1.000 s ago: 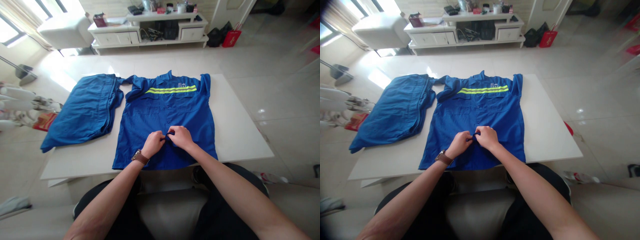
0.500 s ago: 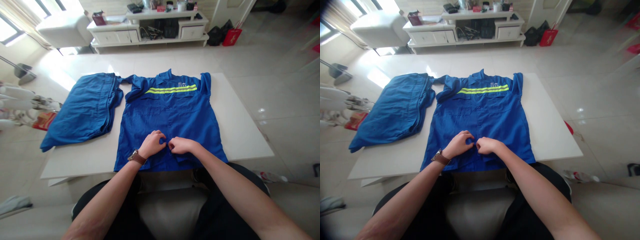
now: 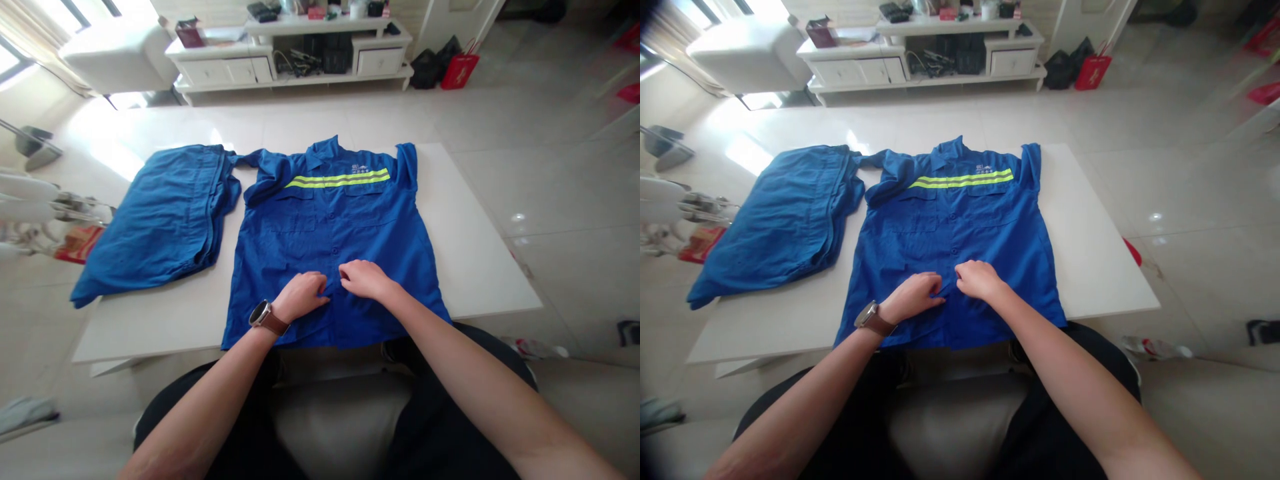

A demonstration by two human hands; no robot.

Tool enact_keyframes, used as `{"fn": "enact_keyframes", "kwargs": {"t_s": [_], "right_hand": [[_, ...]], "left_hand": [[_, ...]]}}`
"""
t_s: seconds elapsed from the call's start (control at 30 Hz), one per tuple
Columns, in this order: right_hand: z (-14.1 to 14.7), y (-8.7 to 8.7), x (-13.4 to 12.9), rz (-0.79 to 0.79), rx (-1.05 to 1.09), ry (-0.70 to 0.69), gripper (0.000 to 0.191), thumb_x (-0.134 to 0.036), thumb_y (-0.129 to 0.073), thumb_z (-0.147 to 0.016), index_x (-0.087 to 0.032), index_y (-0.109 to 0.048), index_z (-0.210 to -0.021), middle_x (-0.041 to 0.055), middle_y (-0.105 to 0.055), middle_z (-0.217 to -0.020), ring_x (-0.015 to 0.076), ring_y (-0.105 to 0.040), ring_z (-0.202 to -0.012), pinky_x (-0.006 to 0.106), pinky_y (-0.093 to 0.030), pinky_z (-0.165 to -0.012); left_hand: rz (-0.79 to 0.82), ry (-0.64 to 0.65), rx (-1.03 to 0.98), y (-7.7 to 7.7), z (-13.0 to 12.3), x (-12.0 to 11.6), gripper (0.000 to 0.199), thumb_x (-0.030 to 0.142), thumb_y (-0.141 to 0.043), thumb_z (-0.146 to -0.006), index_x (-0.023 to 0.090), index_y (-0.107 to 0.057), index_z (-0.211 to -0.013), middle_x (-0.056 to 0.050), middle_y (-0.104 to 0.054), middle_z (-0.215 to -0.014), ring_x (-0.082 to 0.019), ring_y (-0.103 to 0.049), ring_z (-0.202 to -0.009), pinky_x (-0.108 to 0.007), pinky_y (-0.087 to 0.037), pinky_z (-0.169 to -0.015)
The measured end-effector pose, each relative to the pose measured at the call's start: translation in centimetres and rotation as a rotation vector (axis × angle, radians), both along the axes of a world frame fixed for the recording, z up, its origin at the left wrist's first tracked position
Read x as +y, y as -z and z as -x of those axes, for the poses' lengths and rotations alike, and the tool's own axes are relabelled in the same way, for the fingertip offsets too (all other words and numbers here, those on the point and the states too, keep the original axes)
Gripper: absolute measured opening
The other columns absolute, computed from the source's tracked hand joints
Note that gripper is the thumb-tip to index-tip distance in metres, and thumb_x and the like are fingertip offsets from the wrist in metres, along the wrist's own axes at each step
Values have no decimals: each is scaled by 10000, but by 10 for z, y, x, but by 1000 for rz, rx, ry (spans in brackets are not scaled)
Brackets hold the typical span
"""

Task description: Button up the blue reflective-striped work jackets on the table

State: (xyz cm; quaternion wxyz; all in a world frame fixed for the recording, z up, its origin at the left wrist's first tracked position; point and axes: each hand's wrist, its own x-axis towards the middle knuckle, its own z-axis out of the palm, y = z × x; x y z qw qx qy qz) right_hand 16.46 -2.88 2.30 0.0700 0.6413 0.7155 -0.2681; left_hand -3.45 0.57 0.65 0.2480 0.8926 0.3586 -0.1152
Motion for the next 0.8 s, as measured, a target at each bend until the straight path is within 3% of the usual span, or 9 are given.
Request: {"fn": "enact_keyframes", "kwargs": {"t_s": [0.1,0.2,0.3,0.47,0.6,0.8], "right_hand": [[-2,4,-3,-21,-63,-28,237,-260,-512,-921,-208,-709,-1043,106,-745,-1161,252,-699,-1042,300,-484,-796],[-2,8,-5,-27,-62,-59,236,-275,-507,-932,-204,-692,-1059,110,-721,-1219,254,-688,-1073,310,-495,-808],[-1,11,-5,-29,-63,-57,241,-280,-495,-939,-205,-686,-1066,107,-717,-1221,255,-687,-1075,319,-499,-819],[-1,12,-4,0,-47,-52,248,-278,-501,-938,-202,-683,-1089,120,-716,-1225,259,-686,-1077,324,-493,-842],[1,11,-3,37,-48,-49,244,-274,-511,-941,-198,-679,-1101,133,-718,-1215,265,-691,-1064,325,-487,-828],[2,10,-3,50,-40,-56,249,-280,-529,-935,-196,-683,-1112,129,-719,-1217,259,-691,-1061,309,-485,-815]], "left_hand": [[166,145,88,2,0,-11,226,402,-821,-724,219,-697,-772,-40,-709,-799,-223,-679,-808,-295,-489,-735],[100,176,108,8,0,-26,141,254,-787,-687,230,-712,-804,-50,-730,-842,-235,-690,-809,-293,-463,-692],[80,176,55,10,2,-35,227,118,-638,-733,244,-709,-908,-45,-747,-915,-215,-699,-830,-279,-458,-689],[105,138,86,8,8,-35,271,74,-554,-779,233,-721,-922,-64,-751,-936,-221,-712,-893,-285,-498,-759],[187,124,125,7,8,-32,267,50,-572,-740,217,-747,-853,-73,-762,-909,-223,-722,-874,-285,-520,-760],[342,169,201,5,4,-31,218,45,-718,-628,213,-778,-754,-37,-766,-780,-194,-716,-739,-244,-499,-629]]}}
